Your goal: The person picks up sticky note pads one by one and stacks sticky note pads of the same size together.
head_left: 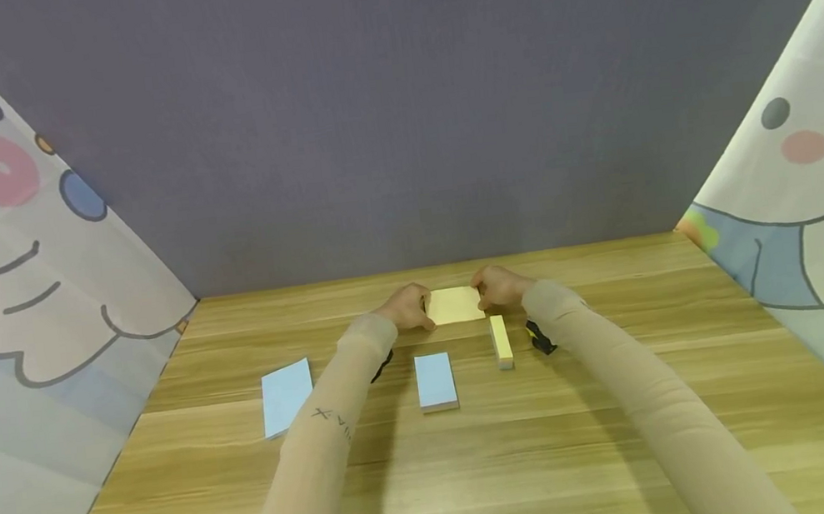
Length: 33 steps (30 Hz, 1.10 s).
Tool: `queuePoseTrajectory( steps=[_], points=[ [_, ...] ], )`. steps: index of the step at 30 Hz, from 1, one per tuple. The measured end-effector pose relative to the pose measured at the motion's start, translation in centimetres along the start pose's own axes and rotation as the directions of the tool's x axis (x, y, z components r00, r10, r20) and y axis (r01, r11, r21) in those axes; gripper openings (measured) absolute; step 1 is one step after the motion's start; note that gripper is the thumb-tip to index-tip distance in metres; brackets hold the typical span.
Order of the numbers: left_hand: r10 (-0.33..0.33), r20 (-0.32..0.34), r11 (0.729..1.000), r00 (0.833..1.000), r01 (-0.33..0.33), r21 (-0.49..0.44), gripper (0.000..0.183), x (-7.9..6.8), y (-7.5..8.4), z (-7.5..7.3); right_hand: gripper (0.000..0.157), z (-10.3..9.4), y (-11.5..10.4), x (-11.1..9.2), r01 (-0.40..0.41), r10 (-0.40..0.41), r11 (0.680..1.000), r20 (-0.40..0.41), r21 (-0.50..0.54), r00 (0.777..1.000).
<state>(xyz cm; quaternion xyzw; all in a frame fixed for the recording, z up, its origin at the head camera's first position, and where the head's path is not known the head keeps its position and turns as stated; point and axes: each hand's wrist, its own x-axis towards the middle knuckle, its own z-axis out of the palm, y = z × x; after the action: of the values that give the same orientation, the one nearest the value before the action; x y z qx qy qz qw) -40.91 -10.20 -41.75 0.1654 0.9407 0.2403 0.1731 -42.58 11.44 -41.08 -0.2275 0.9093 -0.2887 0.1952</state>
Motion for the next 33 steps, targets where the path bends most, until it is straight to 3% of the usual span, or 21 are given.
queuePoseTrajectory(
  steps=[3, 10, 16, 28, 33],
  points=[
    [-0.012, -0.003, 1.0, 1.0, 0.012, -0.007, 0.051, -0.2, -0.2, 0.0, 0.029, -0.1, -0.5, -0.1, 0.041, -0.039, 0.997, 0.032, -0.071, 0.999],
    [0.022, 0.01, 1.0, 1.0, -0.022, 0.003, 0.042, -0.7, -0.6, 0.0, 0.032, -0.4, -1.7, -0.2, 0.016, 0.004, 0.977, 0.092, -0.214, 0.996],
    [0.003, 0.009, 1.0, 1.0, -0.003, 0.001, 0.069, -1.0, -0.9, 0.0, 0.031, -0.3, -2.3, 0.1, -0.004, 0.041, 0.954, 0.116, -0.301, 0.992],
    [-0.014, -0.001, 1.0, 1.0, 0.014, -0.006, 0.074, -2.0, -1.5, -0.4, 0.023, -0.1, -3.7, 0.3, -0.037, 0.086, 0.934, 0.123, -0.355, 0.989],
    [-0.016, 0.001, 1.0, 1.0, 0.016, -0.025, 0.074, -2.3, -1.6, -0.4, 0.019, 0.1, -4.2, 0.0, -0.076, 0.123, 0.944, 0.129, -0.321, 0.984]
  ],
)
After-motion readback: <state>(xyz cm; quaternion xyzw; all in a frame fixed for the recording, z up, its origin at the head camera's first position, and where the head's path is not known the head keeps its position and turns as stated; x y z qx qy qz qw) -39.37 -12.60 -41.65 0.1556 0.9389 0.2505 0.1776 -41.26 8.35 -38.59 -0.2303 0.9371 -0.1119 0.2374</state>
